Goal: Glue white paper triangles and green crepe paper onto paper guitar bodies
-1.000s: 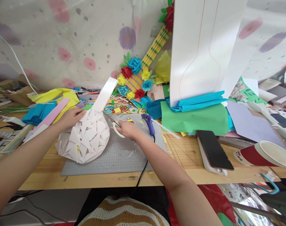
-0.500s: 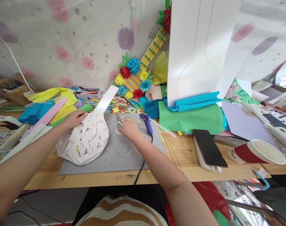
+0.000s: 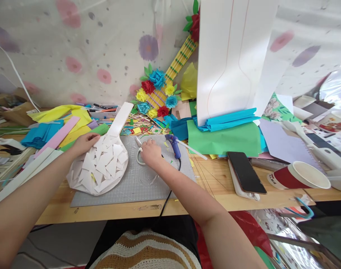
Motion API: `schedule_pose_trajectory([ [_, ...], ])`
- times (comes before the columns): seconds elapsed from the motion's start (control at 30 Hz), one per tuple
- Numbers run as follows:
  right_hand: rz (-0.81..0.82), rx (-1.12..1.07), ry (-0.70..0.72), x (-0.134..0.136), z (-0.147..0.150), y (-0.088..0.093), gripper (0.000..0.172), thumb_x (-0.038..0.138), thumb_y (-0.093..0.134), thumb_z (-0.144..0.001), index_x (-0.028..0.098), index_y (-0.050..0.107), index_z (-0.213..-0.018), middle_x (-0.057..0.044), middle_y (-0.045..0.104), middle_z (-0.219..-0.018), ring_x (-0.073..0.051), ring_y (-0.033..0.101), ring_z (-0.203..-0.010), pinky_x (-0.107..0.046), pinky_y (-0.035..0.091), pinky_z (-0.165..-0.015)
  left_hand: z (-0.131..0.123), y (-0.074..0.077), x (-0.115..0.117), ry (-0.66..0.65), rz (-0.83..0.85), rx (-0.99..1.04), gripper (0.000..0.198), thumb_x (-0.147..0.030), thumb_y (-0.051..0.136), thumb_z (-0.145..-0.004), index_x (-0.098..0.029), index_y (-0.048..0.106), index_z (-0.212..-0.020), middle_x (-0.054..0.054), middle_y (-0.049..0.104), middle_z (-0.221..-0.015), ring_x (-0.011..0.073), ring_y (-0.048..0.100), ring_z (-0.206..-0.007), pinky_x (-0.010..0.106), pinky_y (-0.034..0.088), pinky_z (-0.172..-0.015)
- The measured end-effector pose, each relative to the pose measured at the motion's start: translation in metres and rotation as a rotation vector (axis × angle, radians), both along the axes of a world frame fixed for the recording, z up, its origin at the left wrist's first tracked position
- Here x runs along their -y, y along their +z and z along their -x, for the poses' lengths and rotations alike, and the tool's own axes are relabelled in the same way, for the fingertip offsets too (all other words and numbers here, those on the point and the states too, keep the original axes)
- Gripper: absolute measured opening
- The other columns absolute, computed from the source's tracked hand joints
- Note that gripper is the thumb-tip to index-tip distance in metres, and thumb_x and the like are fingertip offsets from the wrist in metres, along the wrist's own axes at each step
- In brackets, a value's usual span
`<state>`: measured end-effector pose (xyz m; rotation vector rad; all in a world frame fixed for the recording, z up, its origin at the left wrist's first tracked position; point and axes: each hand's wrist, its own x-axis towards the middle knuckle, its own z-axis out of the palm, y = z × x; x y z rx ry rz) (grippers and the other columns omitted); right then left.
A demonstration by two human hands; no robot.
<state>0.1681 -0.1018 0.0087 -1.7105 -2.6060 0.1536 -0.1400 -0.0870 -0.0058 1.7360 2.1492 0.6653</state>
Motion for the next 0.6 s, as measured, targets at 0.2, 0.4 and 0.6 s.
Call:
schedule_pose_trajectory([
  [0.2, 0.027, -0.139, -0.191, 0.007, -0.049, -0.006, 0.021, 0.032, 0.045, -0.09, 0.019, 0.057, -0.1, -0.009, 0.065, -0.103, -0.021, 0.06, -0.097, -0.029, 0.043, -0.073, -0.015, 0.0, -0.002, 0.017, 0.012, -0.047, 0.039, -0.04, 0.051, -0.073, -0.014, 0.064, -0.098, 0.01, 0.067, -0.1, 0.021, 0.062, -0.086, 0.03, 0.049, -0.076],
  [0.4, 0.022, -0.208, -0.468, 0.005, -0.099, -0.024, 0.029, 0.046, 0.045, -0.088, 0.021, 0.056, -0.078, -0.005, 0.065, -0.079, -0.021, 0.062, -0.079, -0.028, 0.036, -0.063, -0.059, 0.007, 0.027, -0.285, -0.139, -0.157, 0.038, -0.038, 0.04, -0.084, -0.018, 0.065, -0.104, 0.009, 0.064, -0.118, 0.0228, 0.057, -0.109, 0.035, 0.045, -0.095],
  [0.6, -0.028, -0.327, -0.554, -0.019, -0.118, -0.036, 0.044, 0.054, 0.056, -0.08, 0.015, 0.056, -0.1, -0.009, 0.066, -0.095, -0.023, 0.062, -0.087, -0.028, 0.04, -0.068, -0.084, -0.009, 0.04, -0.429, -0.052, -0.265, 0.048, -0.037, 0.033, -0.088, -0.013, 0.06, -0.121, 0.012, 0.054, -0.135, 0.0237, 0.046, -0.127, 0.039, 0.032, -0.111],
])
